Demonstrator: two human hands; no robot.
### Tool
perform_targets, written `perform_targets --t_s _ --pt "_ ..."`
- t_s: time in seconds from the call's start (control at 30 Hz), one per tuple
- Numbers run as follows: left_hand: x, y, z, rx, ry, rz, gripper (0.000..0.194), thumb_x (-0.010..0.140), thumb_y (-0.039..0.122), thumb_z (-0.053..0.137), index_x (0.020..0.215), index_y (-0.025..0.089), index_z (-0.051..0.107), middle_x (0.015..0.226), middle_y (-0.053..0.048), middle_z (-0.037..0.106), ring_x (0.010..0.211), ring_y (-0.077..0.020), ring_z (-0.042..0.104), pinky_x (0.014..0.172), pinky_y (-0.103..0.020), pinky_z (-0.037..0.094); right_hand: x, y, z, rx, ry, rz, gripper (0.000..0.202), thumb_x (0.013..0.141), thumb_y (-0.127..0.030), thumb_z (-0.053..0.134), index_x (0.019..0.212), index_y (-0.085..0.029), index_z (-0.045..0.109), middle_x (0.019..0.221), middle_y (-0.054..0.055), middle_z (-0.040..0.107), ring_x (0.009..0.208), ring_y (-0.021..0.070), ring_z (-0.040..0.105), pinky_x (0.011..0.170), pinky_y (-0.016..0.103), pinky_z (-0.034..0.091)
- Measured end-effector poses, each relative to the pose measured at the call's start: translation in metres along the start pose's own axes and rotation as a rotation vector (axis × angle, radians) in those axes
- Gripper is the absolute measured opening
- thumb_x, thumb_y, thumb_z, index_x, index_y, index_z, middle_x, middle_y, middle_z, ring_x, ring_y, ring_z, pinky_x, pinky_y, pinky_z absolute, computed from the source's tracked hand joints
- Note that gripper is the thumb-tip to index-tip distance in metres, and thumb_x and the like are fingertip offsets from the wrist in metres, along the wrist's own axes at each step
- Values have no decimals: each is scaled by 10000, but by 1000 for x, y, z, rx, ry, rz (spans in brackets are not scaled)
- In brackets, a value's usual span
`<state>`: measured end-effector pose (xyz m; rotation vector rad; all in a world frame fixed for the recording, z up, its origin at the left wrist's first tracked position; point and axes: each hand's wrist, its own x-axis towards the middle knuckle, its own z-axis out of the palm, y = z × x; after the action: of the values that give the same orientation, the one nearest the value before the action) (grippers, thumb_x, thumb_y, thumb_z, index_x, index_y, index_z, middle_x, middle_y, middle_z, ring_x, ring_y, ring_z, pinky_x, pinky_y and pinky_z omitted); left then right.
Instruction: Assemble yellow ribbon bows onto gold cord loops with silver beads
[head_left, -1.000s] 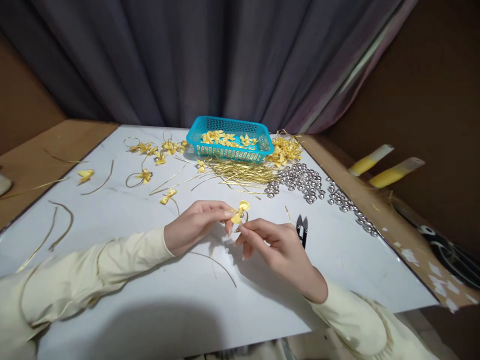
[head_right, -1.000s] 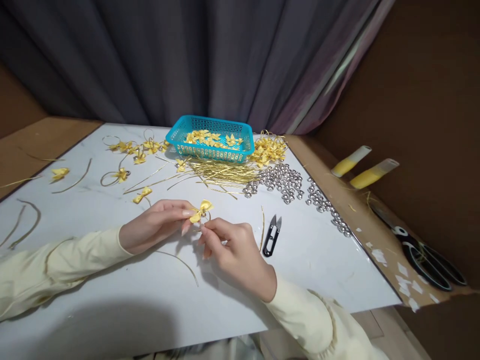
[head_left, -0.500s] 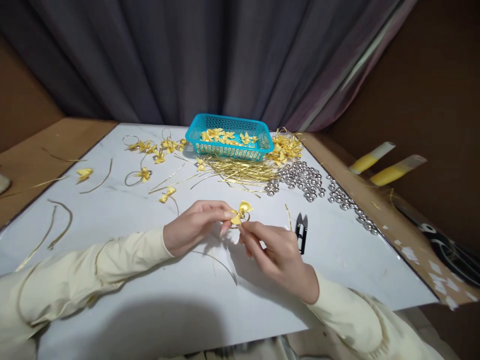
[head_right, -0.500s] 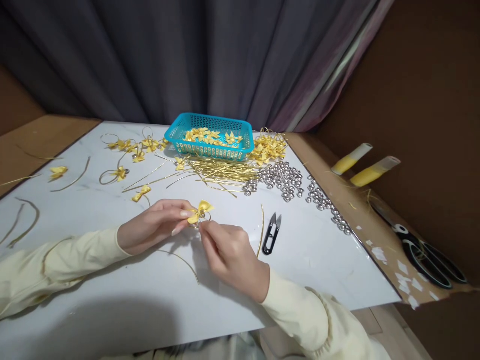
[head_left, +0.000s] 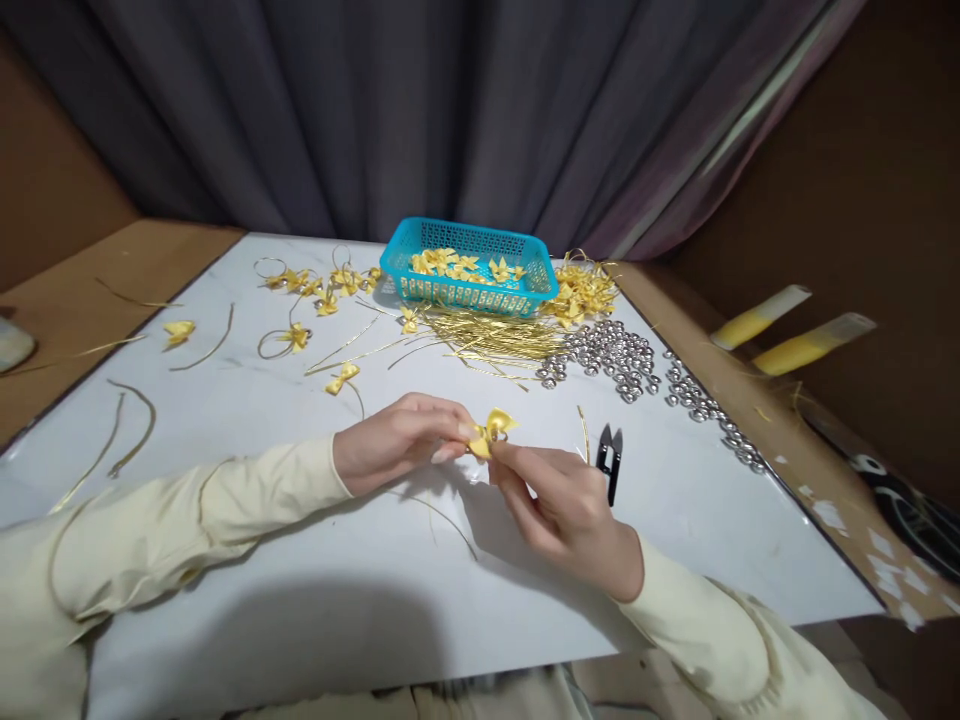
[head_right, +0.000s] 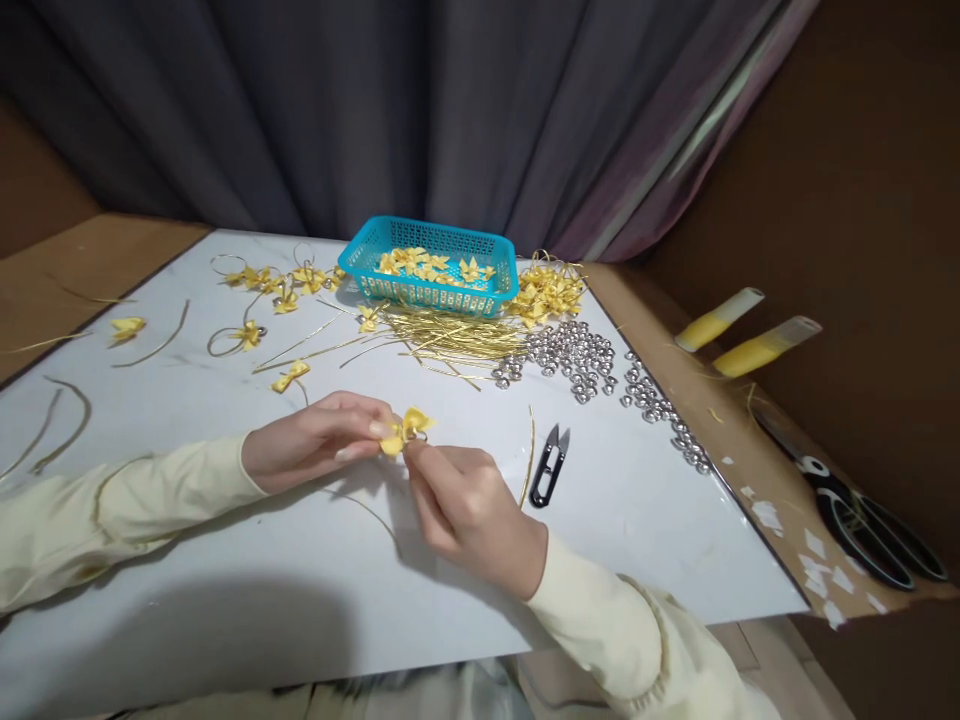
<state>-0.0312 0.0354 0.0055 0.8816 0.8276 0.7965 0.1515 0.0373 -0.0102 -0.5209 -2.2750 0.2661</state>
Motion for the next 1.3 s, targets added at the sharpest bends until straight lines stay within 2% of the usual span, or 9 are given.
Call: perform_targets --t_s 0.1,0.2,0.3,0.4,0.5,0.7,0.9,1.03,1.3 --pt "0 -2 1 -9 -9 -25 161 697 213 584 559 130 565 447 58 387 476 -85 368 580 -239 332 1 -2 1 -36 31 7 146 813 -33 452 805 -169 502 504 -20 483 426 98 404 449 218 318" --pt "0 -1 0 50 -8 41 195 732 222 569 561 130 558 479 49 436 496 -83 404 604 -236 345 4 -2 1 -26 16 106 117 833 -76 460 792 -171 513 490 -31 491 406 83 414 443 203 333" --pt "0 2 -4 172 -3 123 171 761 225 562 628 124 595 512 43 489 526 -84 434 621 -232 349 7 -1 -1 73 -52 233 112 861 -114 445 829 -167 538 517 -29 551 410 72 472 444 178 366" --pt "0 4 -7 215 25 158 172 771 223 558 635 124 590 504 50 481 523 -80 428 612 -230 342 8 3 -4 158 -129 279 94 862 -143 473 918 -161 546 645 4 640 480 81 548 470 174 403" --pt "1 3 -8 182 52 170 174 764 228 562 624 124 579 500 53 464 516 -79 412 595 -231 329 7 7 -5 153 -147 195 93 860 -136 485 921 -156 552 730 35 660 556 98 572 518 190 422" --pt "1 0 -5 145 11 155 154 747 224 560 639 118 592 471 61 443 499 -75 383 611 -236 314 4 12 -4 51 -94 21 135 873 -98 437 898 -135 564 609 36 581 527 127 512 488 238 369" --pt "2 -1 -6 128 -2 121 144 724 231 567 643 114 591 443 65 420 489 -77 376 587 -236 297 5 15 -5 111 -117 -14 125 885 -124 440 896 -155 561 654 41 628 572 129 548 523 237 407" --pt "2 -2 -7 100 11 106 142 716 229 574 632 115 585 448 62 426 461 -66 342 552 -231 276 6 15 -4 87 -135 -48 133 882 -118 433 870 -151 561 617 36 620 544 129 533 497 239 390" --pt "1 -7 -5 94 -15 94 151 691 243 580 596 127 566 430 62 389 474 -79 340 558 -237 279 6 14 -2 16 -58 -54 151 865 -69 438 835 -131 573 590 28 604 503 110 514 481 223 364"
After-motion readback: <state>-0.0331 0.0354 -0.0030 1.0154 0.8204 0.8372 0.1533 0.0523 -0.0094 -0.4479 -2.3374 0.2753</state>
